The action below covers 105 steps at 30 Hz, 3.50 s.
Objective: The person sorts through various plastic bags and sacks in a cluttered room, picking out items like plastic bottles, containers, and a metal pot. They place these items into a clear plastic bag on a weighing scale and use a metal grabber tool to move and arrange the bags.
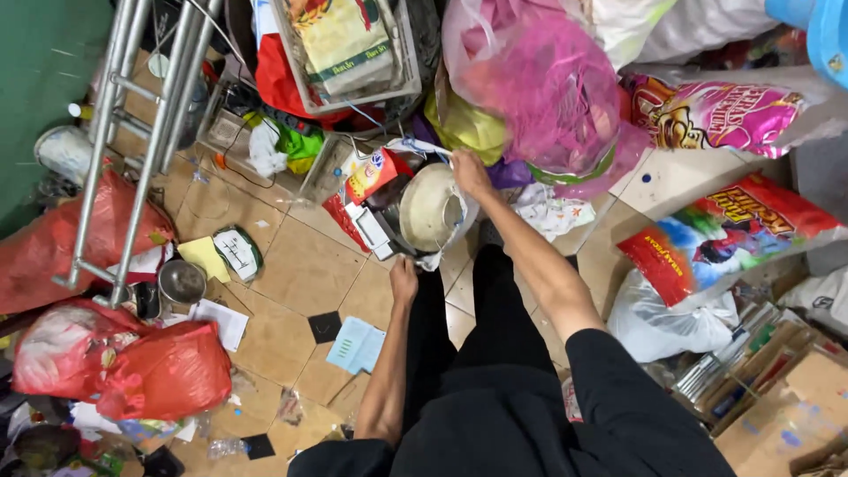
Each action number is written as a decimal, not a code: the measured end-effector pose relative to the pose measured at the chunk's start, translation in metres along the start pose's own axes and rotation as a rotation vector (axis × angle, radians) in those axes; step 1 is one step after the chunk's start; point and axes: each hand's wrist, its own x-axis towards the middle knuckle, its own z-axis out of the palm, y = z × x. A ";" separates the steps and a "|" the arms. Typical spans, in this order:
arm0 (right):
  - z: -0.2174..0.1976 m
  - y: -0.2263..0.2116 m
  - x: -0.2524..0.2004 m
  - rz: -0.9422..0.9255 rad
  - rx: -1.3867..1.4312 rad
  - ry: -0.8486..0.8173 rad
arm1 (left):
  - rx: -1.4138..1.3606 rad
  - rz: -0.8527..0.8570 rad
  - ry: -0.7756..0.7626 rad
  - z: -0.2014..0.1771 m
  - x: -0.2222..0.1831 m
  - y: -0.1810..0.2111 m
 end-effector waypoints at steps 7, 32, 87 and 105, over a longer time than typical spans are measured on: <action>0.029 0.120 0.043 0.116 -0.187 -0.058 | 0.301 0.240 0.053 0.038 0.069 -0.030; 0.002 0.056 -0.116 0.230 0.108 -0.084 | 0.478 0.277 -0.153 0.116 0.091 0.060; -0.297 0.297 -0.660 1.184 0.327 0.688 | 1.115 0.930 -1.231 0.573 -0.304 0.050; -0.201 0.657 -0.580 1.385 0.158 0.505 | 0.029 -0.978 -0.608 0.861 -0.086 -0.214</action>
